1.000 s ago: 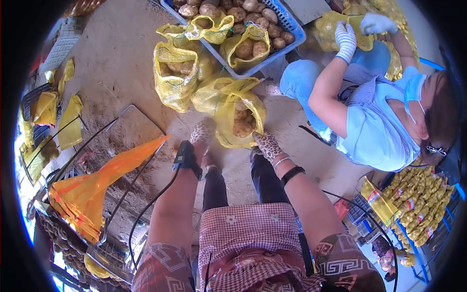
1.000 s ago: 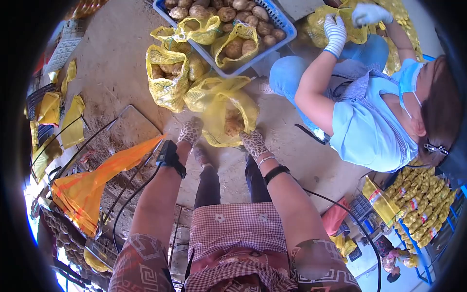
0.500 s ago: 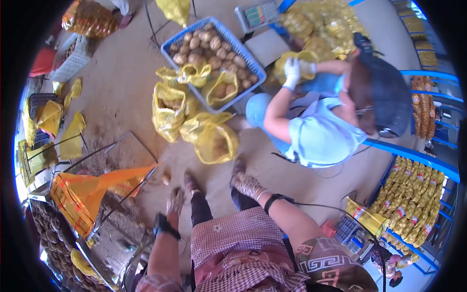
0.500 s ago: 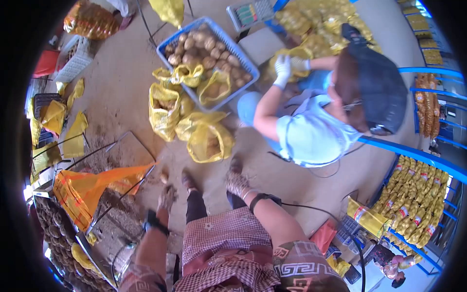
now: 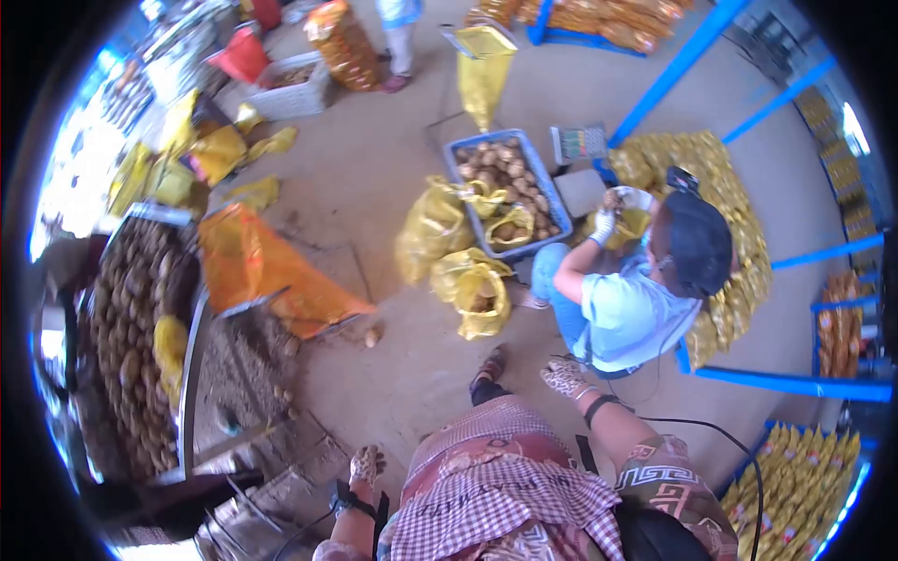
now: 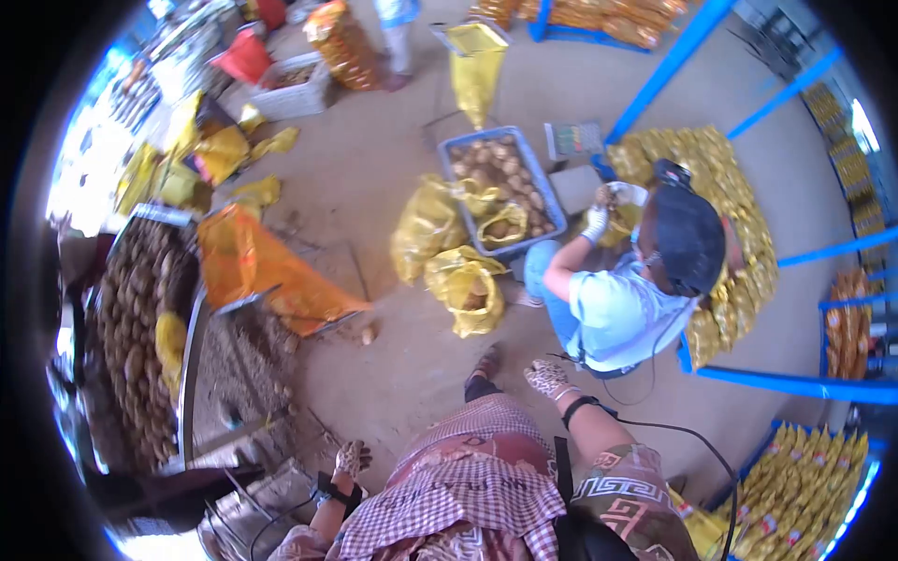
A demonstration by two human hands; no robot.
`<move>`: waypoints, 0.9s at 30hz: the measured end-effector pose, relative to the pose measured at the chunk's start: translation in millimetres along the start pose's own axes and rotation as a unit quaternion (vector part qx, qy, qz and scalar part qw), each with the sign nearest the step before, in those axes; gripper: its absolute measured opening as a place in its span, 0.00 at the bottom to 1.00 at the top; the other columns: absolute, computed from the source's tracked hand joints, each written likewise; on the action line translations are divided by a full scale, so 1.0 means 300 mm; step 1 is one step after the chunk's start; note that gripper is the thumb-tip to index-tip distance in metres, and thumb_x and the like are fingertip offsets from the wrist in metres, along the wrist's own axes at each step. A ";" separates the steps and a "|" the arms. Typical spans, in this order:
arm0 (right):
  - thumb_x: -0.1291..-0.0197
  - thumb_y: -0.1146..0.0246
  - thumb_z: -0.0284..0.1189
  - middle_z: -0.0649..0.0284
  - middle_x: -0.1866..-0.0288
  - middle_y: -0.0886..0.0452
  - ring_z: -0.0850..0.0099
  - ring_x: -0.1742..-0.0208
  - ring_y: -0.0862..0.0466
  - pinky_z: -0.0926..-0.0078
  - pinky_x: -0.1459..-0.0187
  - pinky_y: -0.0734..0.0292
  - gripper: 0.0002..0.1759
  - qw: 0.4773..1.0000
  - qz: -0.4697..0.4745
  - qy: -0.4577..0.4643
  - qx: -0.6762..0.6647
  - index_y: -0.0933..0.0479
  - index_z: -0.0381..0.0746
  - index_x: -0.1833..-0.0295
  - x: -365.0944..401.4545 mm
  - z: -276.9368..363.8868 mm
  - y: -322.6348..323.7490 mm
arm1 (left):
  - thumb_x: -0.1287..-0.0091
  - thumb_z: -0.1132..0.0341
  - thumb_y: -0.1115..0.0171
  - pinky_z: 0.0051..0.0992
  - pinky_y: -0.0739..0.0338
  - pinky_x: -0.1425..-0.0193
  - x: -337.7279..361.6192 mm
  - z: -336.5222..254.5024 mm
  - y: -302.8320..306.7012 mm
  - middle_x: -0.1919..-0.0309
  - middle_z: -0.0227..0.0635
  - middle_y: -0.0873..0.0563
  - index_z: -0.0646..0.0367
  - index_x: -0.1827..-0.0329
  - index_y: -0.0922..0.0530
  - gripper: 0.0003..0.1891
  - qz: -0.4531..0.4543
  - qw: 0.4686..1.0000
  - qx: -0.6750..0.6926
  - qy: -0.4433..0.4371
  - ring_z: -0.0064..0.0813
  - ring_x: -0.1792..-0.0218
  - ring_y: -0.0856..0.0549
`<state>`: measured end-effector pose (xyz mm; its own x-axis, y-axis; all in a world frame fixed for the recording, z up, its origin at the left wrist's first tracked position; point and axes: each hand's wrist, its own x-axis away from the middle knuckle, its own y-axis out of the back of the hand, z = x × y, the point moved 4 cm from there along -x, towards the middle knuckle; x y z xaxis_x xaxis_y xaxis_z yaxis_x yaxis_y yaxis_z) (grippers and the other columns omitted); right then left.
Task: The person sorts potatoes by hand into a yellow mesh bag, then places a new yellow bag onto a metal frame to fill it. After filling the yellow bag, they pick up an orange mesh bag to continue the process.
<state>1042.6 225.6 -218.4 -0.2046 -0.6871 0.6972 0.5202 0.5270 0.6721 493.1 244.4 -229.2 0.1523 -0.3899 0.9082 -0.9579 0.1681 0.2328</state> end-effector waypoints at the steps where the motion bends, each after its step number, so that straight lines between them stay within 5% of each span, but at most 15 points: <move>1: 0.38 0.49 0.46 0.46 0.50 0.20 0.50 0.47 0.21 0.55 0.44 0.28 0.23 1.000 -0.009 0.018 0.004 0.22 0.38 0.52 0.025 0.040 0.000 | 0.32 0.57 0.44 0.29 0.23 0.70 0.027 0.011 0.003 0.64 0.36 0.16 0.59 0.47 0.25 0.17 -0.004 1.000 0.030 0.000 0.29 0.71 0.17; 5: 0.37 0.45 0.42 0.47 0.53 0.18 0.51 0.51 0.19 0.55 0.49 0.26 0.19 0.984 0.018 0.170 0.051 0.21 0.37 0.56 0.076 0.289 -0.047 | 0.34 0.57 0.44 0.31 0.24 0.70 0.132 0.268 0.057 0.62 0.37 0.15 0.61 0.50 0.23 0.17 -0.008 0.982 0.173 -0.081 0.28 0.71 0.17; 8: 0.37 0.43 0.37 0.49 0.59 0.16 0.53 0.58 0.17 0.58 0.54 0.22 0.16 0.935 0.006 0.340 0.106 0.21 0.36 0.56 0.089 0.444 -0.157 | 0.36 0.57 0.42 0.29 0.24 0.68 0.252 0.593 0.095 0.63 0.38 0.15 0.62 0.55 0.20 0.16 -0.087 0.979 0.180 -0.034 0.27 0.70 0.17; 12: 0.36 0.42 0.41 0.54 0.64 0.16 0.65 0.67 0.15 0.66 0.60 0.20 0.18 0.942 0.135 0.292 0.097 0.21 0.36 0.55 0.032 0.680 -0.325 | 0.38 0.57 0.40 0.29 0.23 0.62 0.436 0.919 0.183 0.63 0.40 0.14 0.63 0.55 0.19 0.17 -0.143 0.978 0.147 -0.023 0.29 0.66 0.16; 14: 0.37 0.41 0.41 0.50 0.60 0.16 0.60 0.62 0.15 0.66 0.55 0.21 0.20 0.916 0.131 0.321 0.201 0.21 0.35 0.52 0.105 0.881 -0.363 | 0.38 0.56 0.40 0.30 0.23 0.56 0.423 1.176 0.172 0.63 0.41 0.14 0.62 0.51 0.19 0.20 -0.234 0.941 0.245 0.025 0.34 0.62 0.15; 16: 0.38 0.41 0.41 0.48 0.58 0.16 0.57 0.56 0.16 0.64 0.51 0.22 0.21 0.880 0.029 0.396 0.260 0.22 0.35 0.50 0.180 1.057 -0.395 | 0.38 0.56 0.39 0.32 0.23 0.53 0.571 1.245 0.170 0.62 0.42 0.13 0.63 0.52 0.18 0.20 -0.256 0.916 0.304 0.055 0.37 0.59 0.15; 18: 0.38 0.40 0.39 0.47 0.56 0.16 0.54 0.52 0.17 0.63 0.48 0.24 0.20 0.863 0.085 0.422 0.263 0.22 0.34 0.50 0.225 1.235 -0.467 | 0.37 0.54 0.42 0.33 0.23 0.52 0.631 1.350 0.156 0.62 0.44 0.13 0.62 0.55 0.17 0.20 -0.316 0.921 0.223 0.046 0.39 0.59 0.15; 22: 0.38 0.40 0.36 0.48 0.57 0.16 0.53 0.54 0.17 0.60 0.51 0.23 0.16 0.838 0.166 0.472 0.216 0.21 0.36 0.53 0.264 1.445 -0.561 | 0.32 0.50 0.49 0.38 0.26 0.48 0.694 1.398 0.115 0.60 0.50 0.15 0.61 0.60 0.17 0.22 -0.384 0.879 0.229 0.163 0.47 0.54 0.17; 27: 0.38 0.40 0.35 0.48 0.58 0.16 0.55 0.56 0.16 0.62 0.53 0.23 0.15 0.760 0.235 0.524 0.304 0.21 0.35 0.52 0.348 1.653 -0.609 | 0.36 0.49 0.43 0.38 0.28 0.40 0.500 1.494 -0.110 0.53 0.50 0.16 0.62 0.52 0.19 0.23 -0.447 0.793 0.359 0.209 0.49 0.46 0.20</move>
<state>515.0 305.7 -144.8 0.8235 -0.2048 0.5291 -0.2130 0.7527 0.6230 438.2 -225.5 -256.5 0.7714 0.2954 0.5637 -0.2915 -0.6234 0.7256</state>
